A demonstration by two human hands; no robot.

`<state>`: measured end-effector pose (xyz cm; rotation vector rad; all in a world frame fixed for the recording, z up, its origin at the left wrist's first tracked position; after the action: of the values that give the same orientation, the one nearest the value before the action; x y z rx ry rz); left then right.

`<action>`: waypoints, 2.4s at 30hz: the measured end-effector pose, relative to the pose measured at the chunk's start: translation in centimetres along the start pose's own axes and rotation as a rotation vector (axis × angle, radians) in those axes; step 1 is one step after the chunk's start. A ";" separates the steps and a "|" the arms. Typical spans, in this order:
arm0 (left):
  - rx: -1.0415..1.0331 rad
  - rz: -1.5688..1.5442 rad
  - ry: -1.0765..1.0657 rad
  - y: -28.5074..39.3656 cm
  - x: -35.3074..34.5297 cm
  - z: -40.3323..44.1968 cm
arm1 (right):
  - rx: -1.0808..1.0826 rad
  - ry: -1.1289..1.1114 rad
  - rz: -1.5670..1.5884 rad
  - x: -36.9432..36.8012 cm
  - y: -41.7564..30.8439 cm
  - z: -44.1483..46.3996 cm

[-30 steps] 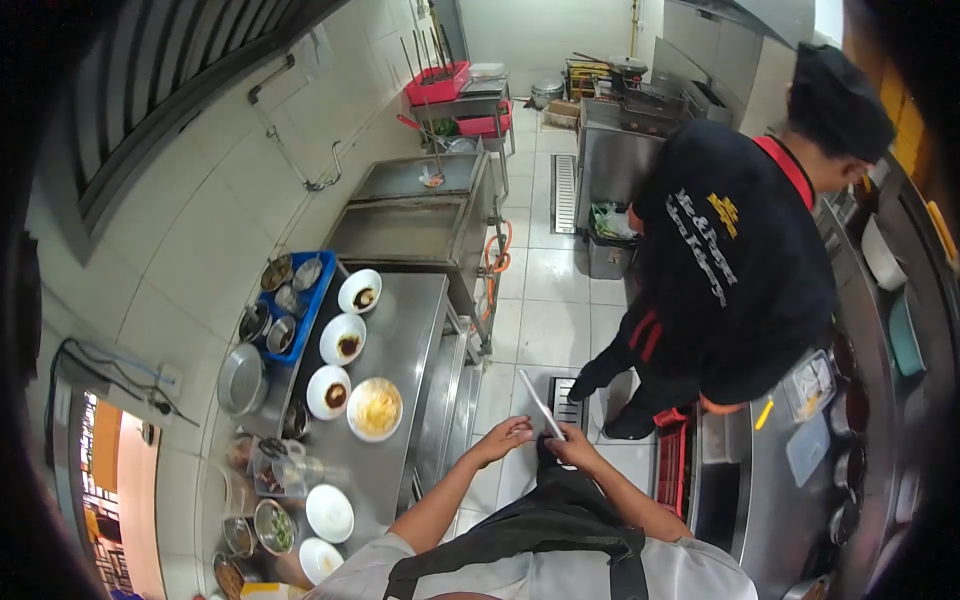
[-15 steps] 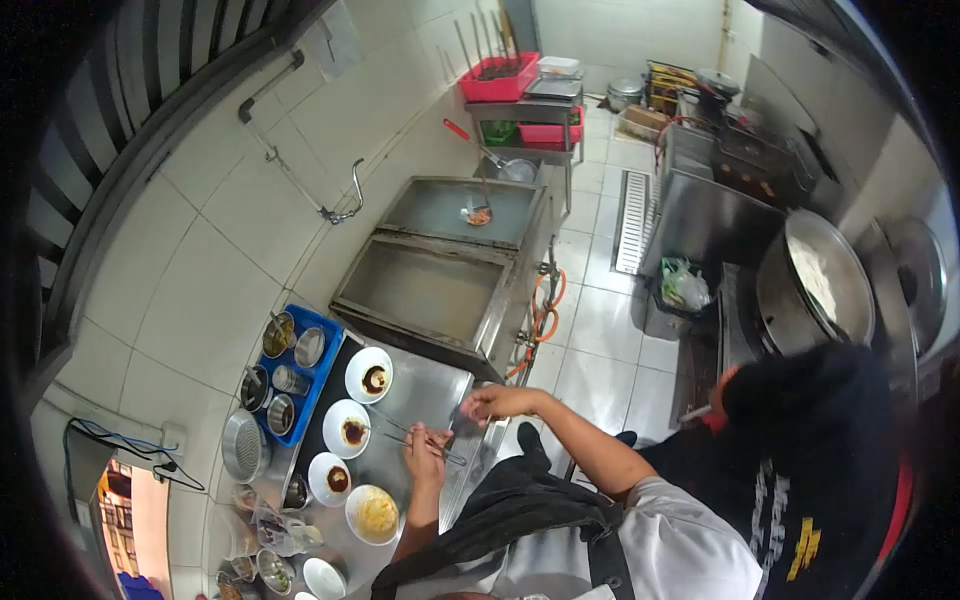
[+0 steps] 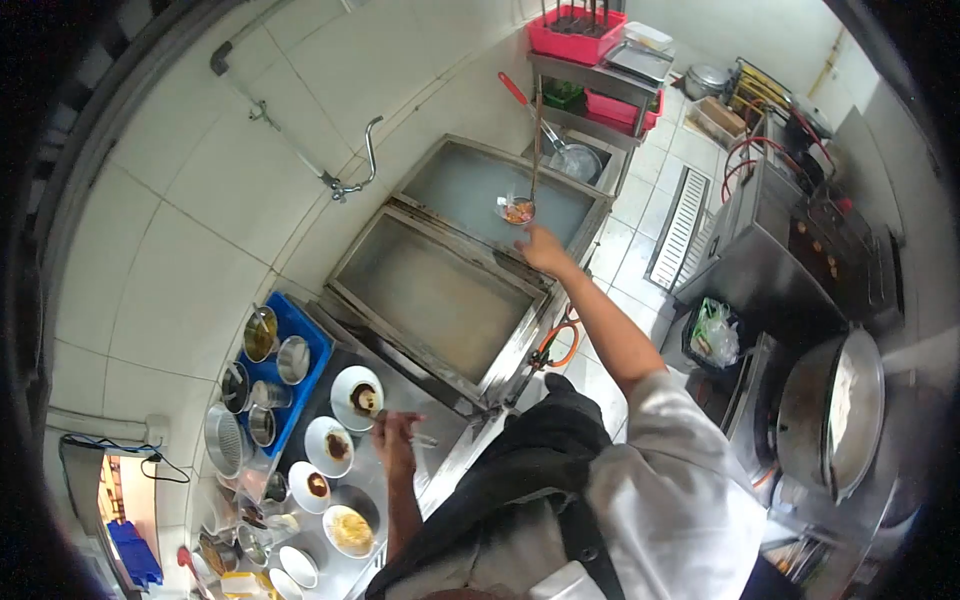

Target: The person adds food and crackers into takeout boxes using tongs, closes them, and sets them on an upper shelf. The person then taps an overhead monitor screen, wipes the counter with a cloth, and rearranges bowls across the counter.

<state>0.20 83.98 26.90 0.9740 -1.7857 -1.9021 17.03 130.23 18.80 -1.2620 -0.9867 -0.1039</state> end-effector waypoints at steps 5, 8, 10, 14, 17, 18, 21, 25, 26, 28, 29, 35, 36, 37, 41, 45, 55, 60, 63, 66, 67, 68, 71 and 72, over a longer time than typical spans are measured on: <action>-0.048 0.076 0.397 2.1 -1.2 -2.4 | 0.057 -0.042 -0.326 0.8 1.1 15.4; -0.006 -0.004 0.626 0.2 -3.0 -4.5 | 0.500 -0.309 -0.789 -3.9 3.8 21.9; 0.051 -0.033 0.714 -0.8 -5.6 -4.8 | 0.392 -0.488 -0.729 -4.8 3.2 23.4; 0.006 -0.056 0.629 -1.9 -9.4 -4.2 | 0.120 -0.648 -0.700 -2.7 -0.8 20.9; 0.003 -0.002 0.626 -1.5 -11.3 -3.8 | 0.229 -0.724 -0.707 -3.0 0.0 20.4; 0.010 0.012 0.666 -1.3 -11.5 -4.0 | 0.297 -0.742 -0.745 -3.4 0.5 20.1; -0.003 0.029 0.713 -1.6 -11.6 -4.0 | 0.460 -0.779 -0.822 -4.4 1.9 20.2; 0.021 0.038 0.790 -1.6 -11.3 -5.1 | 0.672 -0.768 -0.714 -6.8 5.5 20.9; 0.031 0.032 0.820 -1.9 -11.1 -5.4 | 0.743 -0.736 -0.659 -6.9 6.1 21.0; 0.031 0.019 0.845 -2.1 -10.9 -5.7 | 0.677 -0.841 -0.673 -6.0 5.0 20.6; 0.004 0.051 0.793 -2.3 -10.8 -5.8 | 0.638 -0.889 -0.680 -5.4 4.2 20.4; 0.057 0.070 0.787 -3.1 -12.0 -5.6 | 0.653 -0.786 -0.509 -5.3 6.2 21.7; 0.073 0.076 0.787 -3.2 -12.2 -5.5 | 0.622 -0.793 -0.498 -4.9 6.0 21.5; 0.087 0.081 0.785 -3.2 -12.4 -5.3 | 0.592 -0.797 -0.487 -4.2 5.3 21.2; 0.117 0.173 0.696 -3.4 -12.9 -4.5 | 0.599 -0.795 -0.457 -4.0 6.0 21.5; 0.142 0.181 0.716 -4.0 -12.8 -4.5 | 0.518 -0.759 -0.317 -2.4 5.5 20.4; 0.184 0.256 0.658 -4.8 -13.3 -3.3 | 0.557 -0.723 -0.284 -3.8 8.6 18.5; 0.186 0.240 0.637 -5.3 -13.2 -2.9 | 0.455 -0.690 -0.352 -2.1 6.1 16.9; 0.217 0.252 0.634 -5.2 -13.2 -2.7 | 0.472 -0.624 -0.363 -1.5 5.1 16.1; 0.211 0.225 0.654 -5.3 -13.3 -2.7 | 0.584 -0.539 -0.425 -3.1 7.1 16.8; 0.201 0.217 0.655 -5.5 -13.1 -2.8 | 0.600 -0.494 -0.447 -4.2 8.9 17.6; 0.192 0.210 0.658 -5.6 -12.9 -2.9 | 0.616 -0.448 -0.467 -4.6 9.8 18.4; 0.208 0.219 0.669 -5.2 -12.9 -3.3 | 0.572 -0.409 -0.359 -1.8 6.6 19.9; 0.214 0.214 0.679 -4.9 -13.0 -3.4 | 0.549 -0.403 -0.362 -1.1 5.5 20.2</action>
<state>12.60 91.01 25.36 1.2499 -1.6011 -1.0772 8.11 148.36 13.36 -0.5989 -1.4666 0.1420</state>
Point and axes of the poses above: each hand's wrist, its own z-axis towards the middle knuckle, its own x-axis out of the back of the hand, y = z × x, the point moved 6 cm from there along z, towards the middle knuckle, and after that the axes turned 3 degrees about -y, right-handed, at the moved point
